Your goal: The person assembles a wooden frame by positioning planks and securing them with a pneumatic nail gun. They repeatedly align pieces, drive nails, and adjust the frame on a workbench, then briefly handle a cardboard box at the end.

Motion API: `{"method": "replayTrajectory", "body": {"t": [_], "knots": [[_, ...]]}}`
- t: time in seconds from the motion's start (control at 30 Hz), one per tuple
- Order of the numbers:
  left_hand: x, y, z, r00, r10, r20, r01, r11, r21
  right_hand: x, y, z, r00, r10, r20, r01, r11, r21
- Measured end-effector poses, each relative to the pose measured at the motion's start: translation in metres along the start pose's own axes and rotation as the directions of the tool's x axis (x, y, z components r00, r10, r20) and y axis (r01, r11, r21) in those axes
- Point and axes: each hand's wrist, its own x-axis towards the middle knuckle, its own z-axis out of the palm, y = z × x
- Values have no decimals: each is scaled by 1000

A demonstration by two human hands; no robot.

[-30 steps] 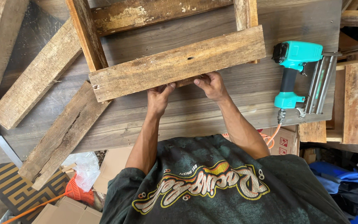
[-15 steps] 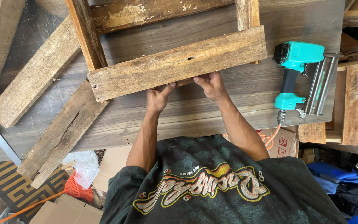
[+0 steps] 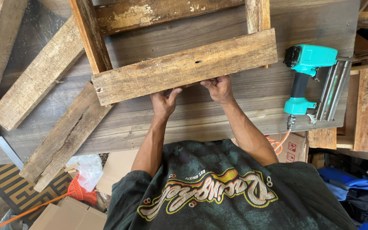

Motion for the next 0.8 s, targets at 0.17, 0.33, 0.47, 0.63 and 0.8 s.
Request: {"method": "replayTrajectory", "body": {"t": [0.17,0.33,0.47,0.63,0.8], "knots": [[15,36,9,983,162,-91,-154,984,85,8,-3,3,999,-33,-7,32,996,-81],[5,-19,13,969,219,-118,-208,973,100,15,-58,21,993,26,111,-28,1000,9],[0,-36,13,961,267,-76,-253,955,156,16,-28,5,990,-11,140,7,1000,27],[6,-47,21,929,350,-120,-324,926,195,21,-45,5,986,-26,166,32,999,-33],[10,-25,23,914,388,-121,-335,888,315,37,-69,20,979,-85,185,104,990,-94]]}}
